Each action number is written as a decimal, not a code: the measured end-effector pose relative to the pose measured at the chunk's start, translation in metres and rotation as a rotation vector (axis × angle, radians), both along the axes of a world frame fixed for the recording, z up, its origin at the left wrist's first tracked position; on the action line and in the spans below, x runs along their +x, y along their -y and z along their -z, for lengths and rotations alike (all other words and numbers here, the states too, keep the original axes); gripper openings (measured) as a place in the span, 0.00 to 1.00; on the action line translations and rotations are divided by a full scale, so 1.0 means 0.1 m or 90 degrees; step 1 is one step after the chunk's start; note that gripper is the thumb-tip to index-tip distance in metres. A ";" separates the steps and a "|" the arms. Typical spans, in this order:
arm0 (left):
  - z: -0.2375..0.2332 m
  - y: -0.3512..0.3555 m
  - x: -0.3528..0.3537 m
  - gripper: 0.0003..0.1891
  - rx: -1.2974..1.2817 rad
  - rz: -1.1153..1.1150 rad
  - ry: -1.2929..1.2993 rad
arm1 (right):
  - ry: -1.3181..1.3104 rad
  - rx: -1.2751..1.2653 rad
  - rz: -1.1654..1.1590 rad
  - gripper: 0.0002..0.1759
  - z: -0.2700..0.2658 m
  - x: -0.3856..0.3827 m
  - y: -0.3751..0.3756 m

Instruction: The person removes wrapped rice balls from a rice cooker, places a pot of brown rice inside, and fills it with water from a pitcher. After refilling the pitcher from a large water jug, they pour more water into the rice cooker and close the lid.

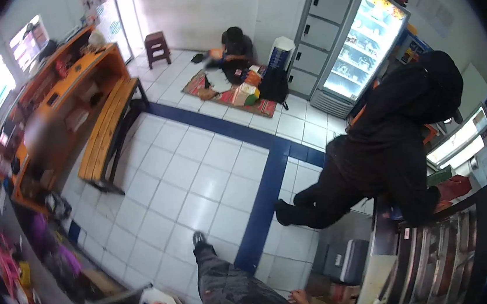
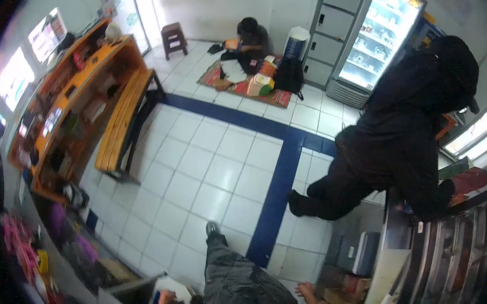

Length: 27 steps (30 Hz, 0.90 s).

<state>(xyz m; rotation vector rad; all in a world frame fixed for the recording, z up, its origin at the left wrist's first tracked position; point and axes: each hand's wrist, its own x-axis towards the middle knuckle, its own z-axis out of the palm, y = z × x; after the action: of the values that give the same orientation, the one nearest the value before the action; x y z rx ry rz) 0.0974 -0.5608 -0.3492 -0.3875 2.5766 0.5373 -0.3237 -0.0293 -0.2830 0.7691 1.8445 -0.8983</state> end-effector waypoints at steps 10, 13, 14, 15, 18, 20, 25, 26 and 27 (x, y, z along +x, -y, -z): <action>-0.42 2.30 -3.87 0.19 0.330 -0.749 0.084 | -0.323 -0.053 -0.203 0.17 0.29 -1.88 2.68; -0.29 3.06 -5.44 0.17 0.322 -0.543 -0.074 | -0.467 -0.039 -0.218 0.14 -0.03 -2.88 3.60; -0.40 3.19 -6.00 0.16 0.334 -0.511 -0.137 | -0.437 -0.051 -0.242 0.14 -0.14 -3.25 3.81; -0.54 3.29 -6.50 0.16 0.331 -0.493 -0.139 | -0.414 -0.064 -0.266 0.14 -0.16 -3.64 3.98; -0.80 3.57 -7.65 0.14 0.328 -0.478 -0.227 | -0.442 -0.068 -0.244 0.13 0.05 -4.75 4.30; -0.72 3.74 -8.26 0.14 0.318 -0.434 -0.247 | -0.410 -0.049 -0.267 0.12 0.10 -5.52 4.31; -0.64 3.61 -9.28 0.14 0.287 -0.425 0.106 | -0.338 -0.018 -0.140 0.13 0.26 -7.02 4.29; -0.66 3.46 -9.59 0.15 0.270 -0.385 0.177 | -0.369 -0.028 -0.109 0.13 0.24 -7.29 4.21; -0.68 3.28 -9.89 0.15 0.248 -0.362 0.240 | -0.394 -0.059 -0.106 0.14 0.26 -7.55 4.11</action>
<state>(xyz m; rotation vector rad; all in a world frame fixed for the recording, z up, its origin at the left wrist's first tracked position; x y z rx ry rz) -0.8913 -0.8884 -0.2816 -0.9824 1.9249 1.0273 -1.0790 -0.4404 -0.3093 0.2804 2.3344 -1.1908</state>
